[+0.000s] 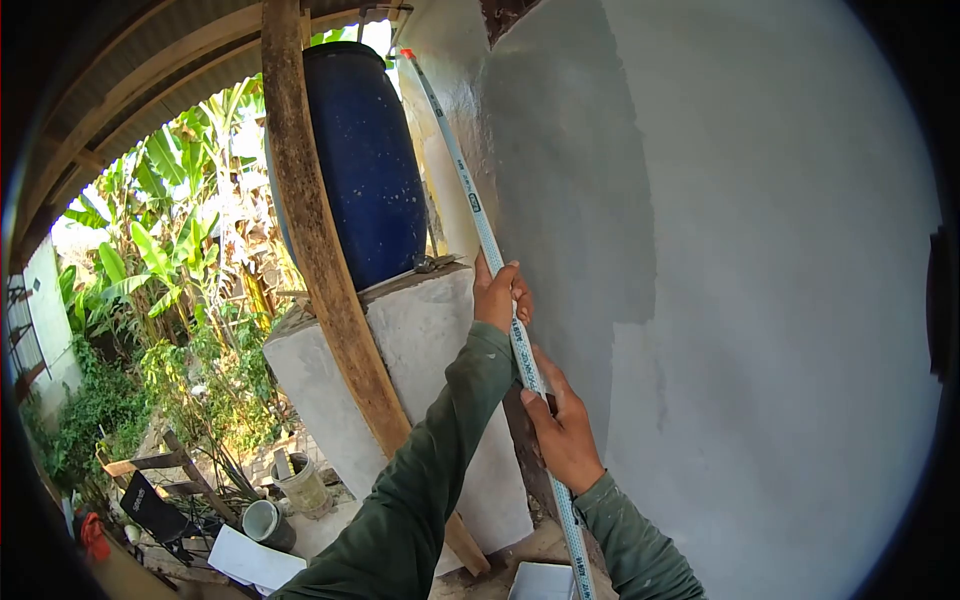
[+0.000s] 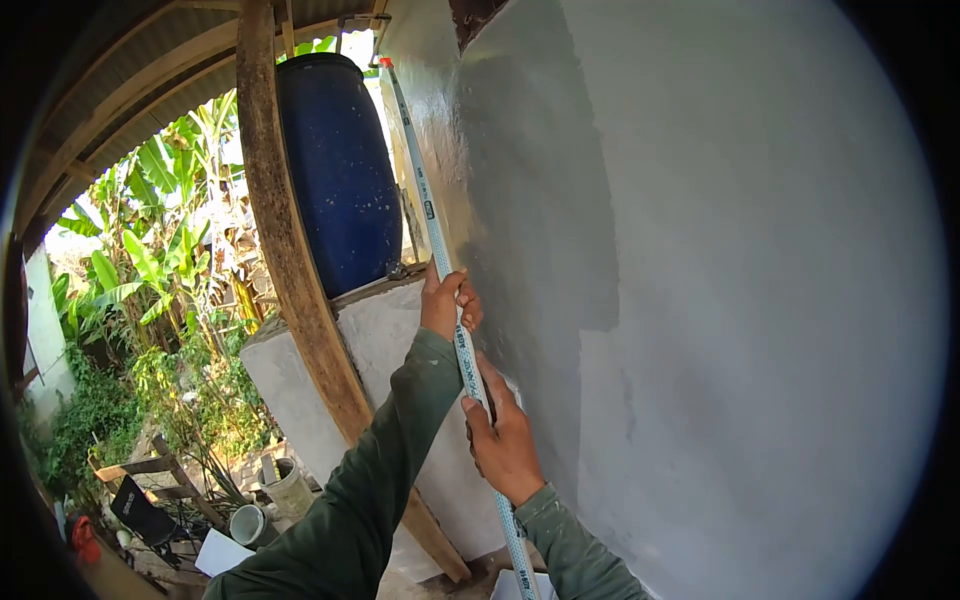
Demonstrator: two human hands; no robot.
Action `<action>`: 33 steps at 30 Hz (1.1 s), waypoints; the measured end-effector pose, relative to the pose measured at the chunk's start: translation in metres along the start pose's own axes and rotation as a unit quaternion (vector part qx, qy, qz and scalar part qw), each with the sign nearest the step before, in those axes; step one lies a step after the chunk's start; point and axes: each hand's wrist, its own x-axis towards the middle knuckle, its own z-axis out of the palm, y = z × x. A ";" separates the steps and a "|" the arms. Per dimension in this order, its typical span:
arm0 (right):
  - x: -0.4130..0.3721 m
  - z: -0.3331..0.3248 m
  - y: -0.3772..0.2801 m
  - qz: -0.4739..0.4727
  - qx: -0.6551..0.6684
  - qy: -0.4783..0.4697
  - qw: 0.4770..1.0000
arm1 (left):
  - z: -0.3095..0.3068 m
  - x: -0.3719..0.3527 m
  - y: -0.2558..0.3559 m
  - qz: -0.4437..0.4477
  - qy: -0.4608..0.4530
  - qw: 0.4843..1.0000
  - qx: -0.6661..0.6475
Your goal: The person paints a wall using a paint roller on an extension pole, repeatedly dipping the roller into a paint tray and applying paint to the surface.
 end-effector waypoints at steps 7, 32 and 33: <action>-0.058 -0.027 -0.014 0.071 0.036 -0.019 0.997 | 0.041 -0.067 -0.008 -0.012 0.034 0.999 0.003; -0.056 -0.027 0.005 0.033 -0.002 -0.003 0.999 | 0.036 -0.065 -0.014 -0.019 0.008 0.999 -0.032; -0.041 -0.023 0.020 -0.016 -0.054 0.004 0.998 | 0.028 -0.053 -0.012 -0.017 0.011 0.999 -0.029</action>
